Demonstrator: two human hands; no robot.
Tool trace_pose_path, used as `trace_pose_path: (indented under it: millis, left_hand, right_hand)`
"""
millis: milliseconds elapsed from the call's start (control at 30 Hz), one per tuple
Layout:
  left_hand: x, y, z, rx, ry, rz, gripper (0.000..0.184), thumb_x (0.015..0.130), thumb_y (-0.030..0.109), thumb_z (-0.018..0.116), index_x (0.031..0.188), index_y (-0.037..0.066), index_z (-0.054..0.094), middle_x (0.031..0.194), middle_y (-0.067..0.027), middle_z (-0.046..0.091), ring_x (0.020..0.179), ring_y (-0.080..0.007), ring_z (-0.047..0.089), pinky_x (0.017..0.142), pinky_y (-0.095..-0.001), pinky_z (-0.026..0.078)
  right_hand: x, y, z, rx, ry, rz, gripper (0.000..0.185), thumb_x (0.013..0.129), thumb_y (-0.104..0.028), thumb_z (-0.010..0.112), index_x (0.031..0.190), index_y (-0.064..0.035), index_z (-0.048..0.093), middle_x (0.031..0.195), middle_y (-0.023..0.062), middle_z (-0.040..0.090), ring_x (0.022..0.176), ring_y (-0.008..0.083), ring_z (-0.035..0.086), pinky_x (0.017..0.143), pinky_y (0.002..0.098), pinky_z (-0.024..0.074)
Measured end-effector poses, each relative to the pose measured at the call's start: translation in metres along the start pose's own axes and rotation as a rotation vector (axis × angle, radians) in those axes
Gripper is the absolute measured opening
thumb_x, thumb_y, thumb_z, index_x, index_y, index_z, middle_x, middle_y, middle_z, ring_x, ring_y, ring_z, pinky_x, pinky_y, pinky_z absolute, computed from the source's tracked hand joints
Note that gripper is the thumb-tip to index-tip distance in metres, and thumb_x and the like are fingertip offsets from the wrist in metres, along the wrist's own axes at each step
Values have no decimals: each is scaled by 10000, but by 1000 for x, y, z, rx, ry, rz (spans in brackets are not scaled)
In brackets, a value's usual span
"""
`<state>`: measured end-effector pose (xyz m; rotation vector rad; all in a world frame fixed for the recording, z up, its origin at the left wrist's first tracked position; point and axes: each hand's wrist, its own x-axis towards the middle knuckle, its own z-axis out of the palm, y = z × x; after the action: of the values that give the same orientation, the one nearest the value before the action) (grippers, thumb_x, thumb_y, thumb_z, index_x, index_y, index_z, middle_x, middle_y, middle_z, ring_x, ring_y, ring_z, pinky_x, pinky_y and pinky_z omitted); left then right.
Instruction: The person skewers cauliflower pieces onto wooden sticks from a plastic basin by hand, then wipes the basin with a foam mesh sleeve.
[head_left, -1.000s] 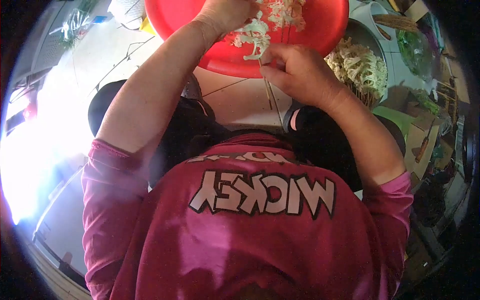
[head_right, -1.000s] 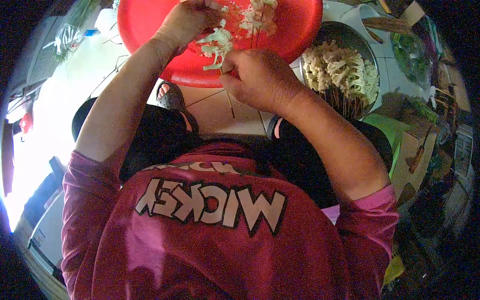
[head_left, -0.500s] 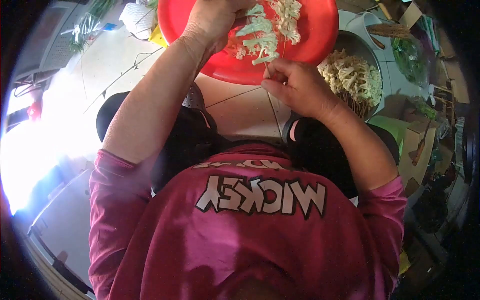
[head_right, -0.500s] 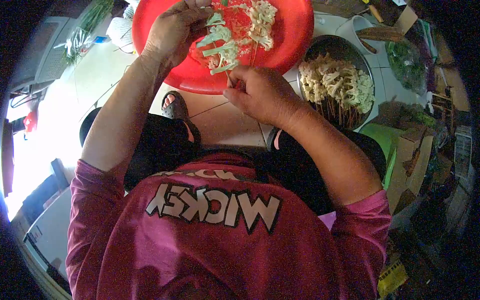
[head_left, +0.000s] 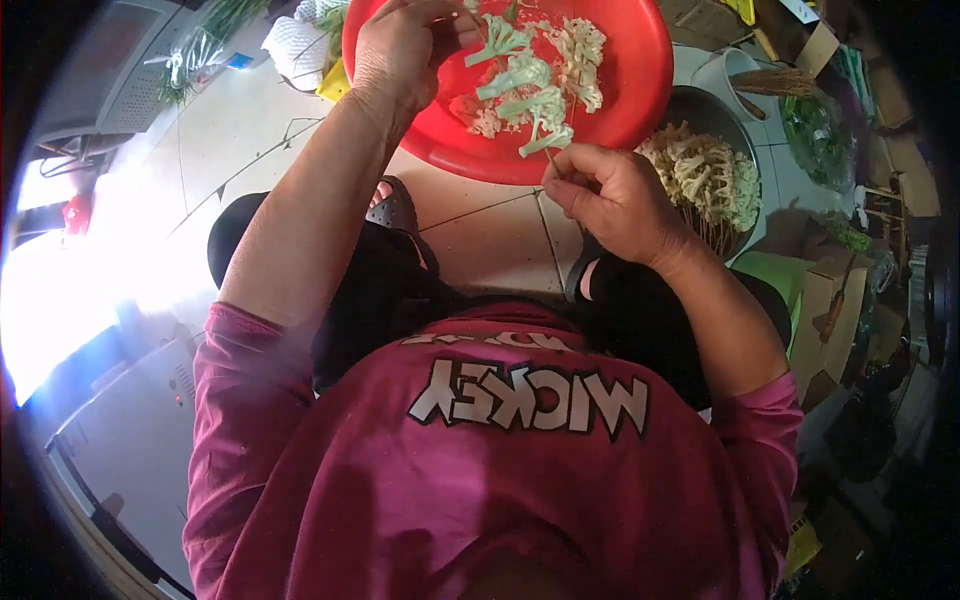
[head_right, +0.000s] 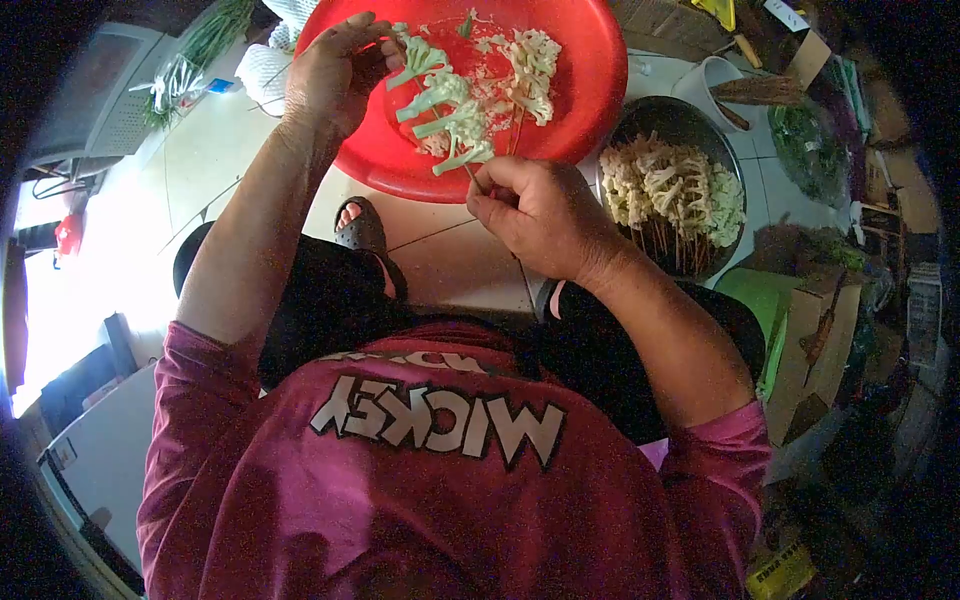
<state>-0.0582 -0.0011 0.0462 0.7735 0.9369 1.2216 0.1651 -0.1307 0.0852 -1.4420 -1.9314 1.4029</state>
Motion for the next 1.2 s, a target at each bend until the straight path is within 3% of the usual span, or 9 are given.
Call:
trace_pose_path:
  millis: [67, 267, 367, 567, 867, 1067, 1200]
  left_hand:
    - [-5, 0, 5, -49, 156, -5, 195, 883, 85, 525, 1057, 0, 512, 915, -137, 613, 768, -210, 612, 713, -316, 533]
    - [-4, 3, 0, 55, 189, -48, 160, 866, 78, 552, 1011, 10, 544, 855, -92, 624, 742, -178, 607, 689, -306, 528]
    - [8, -9, -16, -83, 143, -41, 134, 863, 87, 560, 975, 14, 567, 868, -86, 634, 733, -174, 613, 716, -304, 531]
    - [6, -5, -6, -78, 26, -63, 101, 870, 61, 544, 948, 4, 575, 879, -100, 639, 761, -198, 630, 773, -322, 531]
    - [15, -4, -14, -67, 79, -30, 103, 897, 54, 510, 953, -6, 573, 898, -111, 635, 812, -206, 630, 751, -284, 534]
    - [15, -3, -19, -103, 17, -46, 106, 910, 60, 497, 949, -3, 572, 903, -105, 628, 822, -202, 628, 750, -272, 534]
    - [11, -5, -14, -156, 85, -36, 103, 910, 63, 502, 943, -2, 575, 896, -102, 626, 818, -195, 627, 754, -272, 534]
  right_hand:
    - [-1, -1, 0, -11, 4, -31, 197, 841, -205, 603, 852, -9, 593, 701, 116, 624, 660, 190, 620, 620, 315, 477]
    - [1, -2, 0, -26, 8, -51, 190, 842, -201, 603, 848, -11, 597, 693, 111, 628, 646, 184, 623, 607, 318, 477]
    - [4, 0, -2, -7, 31, -68, 187, 840, -198, 603, 848, -11, 598, 690, 113, 627, 645, 186, 625, 603, 320, 476]
    - [12, 1, -6, -26, 31, 11, 162, 824, -173, 609, 845, -12, 602, 685, 109, 625, 635, 180, 625, 590, 314, 475]
    - [21, -2, -5, -45, 43, -63, 170, 824, -180, 611, 838, -11, 604, 694, 122, 633, 641, 194, 635, 592, 320, 479]
    - [23, -6, -4, -25, 26, -2, 177, 829, -186, 611, 848, -10, 607, 708, 127, 639, 664, 202, 643, 613, 323, 487]
    - [23, -3, -2, -20, 22, 1, 177, 830, -183, 608, 851, -8, 607, 709, 131, 638, 672, 209, 645, 620, 322, 488]
